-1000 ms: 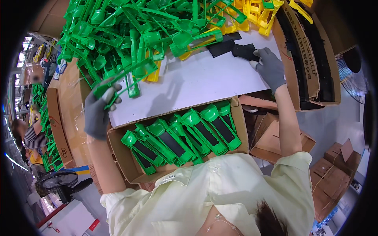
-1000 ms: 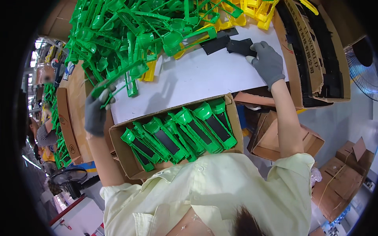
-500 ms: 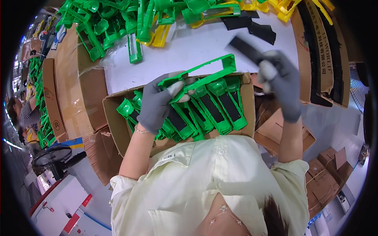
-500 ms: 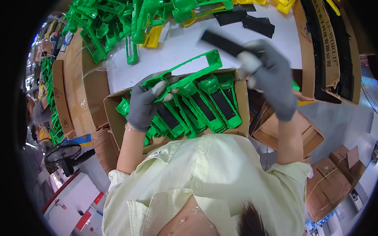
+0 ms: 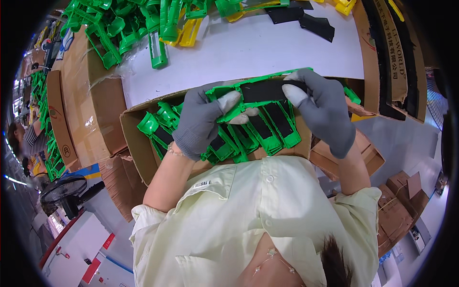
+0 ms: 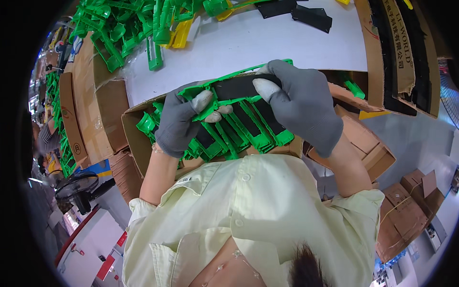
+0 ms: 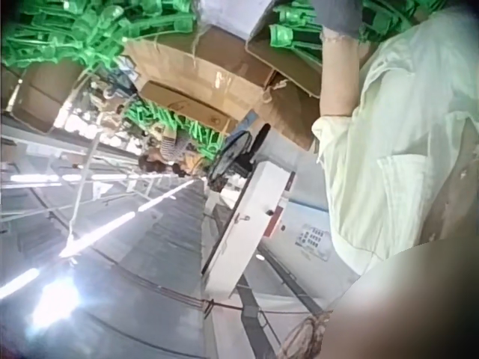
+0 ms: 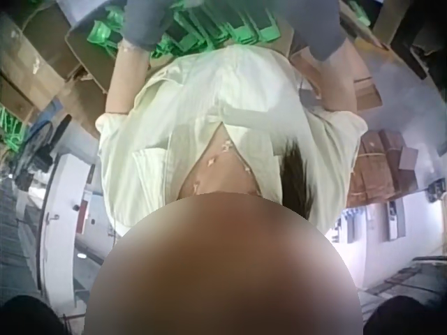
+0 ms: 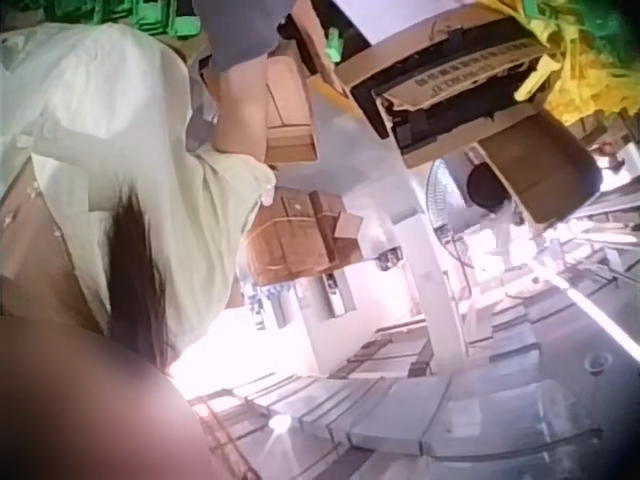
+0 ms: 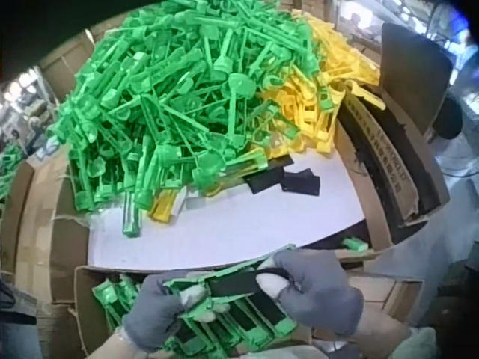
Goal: Assembling solar lamps by inserting solar panels into green plastic housings and placing them into a box.
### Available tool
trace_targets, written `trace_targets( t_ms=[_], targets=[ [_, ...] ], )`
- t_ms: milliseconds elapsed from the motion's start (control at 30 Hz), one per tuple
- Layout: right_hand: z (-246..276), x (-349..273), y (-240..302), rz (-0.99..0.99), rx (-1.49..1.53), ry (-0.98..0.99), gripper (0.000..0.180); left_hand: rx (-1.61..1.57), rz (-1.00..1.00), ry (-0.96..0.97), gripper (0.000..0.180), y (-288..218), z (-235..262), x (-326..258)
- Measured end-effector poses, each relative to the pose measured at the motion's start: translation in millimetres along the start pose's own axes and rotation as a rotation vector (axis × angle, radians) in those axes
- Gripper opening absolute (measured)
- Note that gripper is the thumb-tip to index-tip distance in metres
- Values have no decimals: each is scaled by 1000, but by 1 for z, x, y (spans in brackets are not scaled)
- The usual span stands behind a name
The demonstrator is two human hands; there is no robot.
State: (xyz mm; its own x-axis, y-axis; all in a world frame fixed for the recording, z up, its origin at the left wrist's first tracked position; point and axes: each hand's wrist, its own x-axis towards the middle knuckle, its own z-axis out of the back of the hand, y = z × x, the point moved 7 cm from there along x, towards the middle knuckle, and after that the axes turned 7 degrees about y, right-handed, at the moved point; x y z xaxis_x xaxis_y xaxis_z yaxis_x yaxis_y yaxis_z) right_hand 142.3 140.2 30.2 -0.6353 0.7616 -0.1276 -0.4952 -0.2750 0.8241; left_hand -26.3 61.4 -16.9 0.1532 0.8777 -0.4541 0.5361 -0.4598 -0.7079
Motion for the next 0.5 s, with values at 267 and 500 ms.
trace_targets(
  t_ms=[267, 500],
  targets=[
    [-2, -5, -7, 18, -41, -52, 25, 147, 19, -72, 30, -2, -14, 1],
    [3, -15, -25, 96, 176, -217, 40, 291, 37, 7, 26, 1, -9, -8]
  ],
)
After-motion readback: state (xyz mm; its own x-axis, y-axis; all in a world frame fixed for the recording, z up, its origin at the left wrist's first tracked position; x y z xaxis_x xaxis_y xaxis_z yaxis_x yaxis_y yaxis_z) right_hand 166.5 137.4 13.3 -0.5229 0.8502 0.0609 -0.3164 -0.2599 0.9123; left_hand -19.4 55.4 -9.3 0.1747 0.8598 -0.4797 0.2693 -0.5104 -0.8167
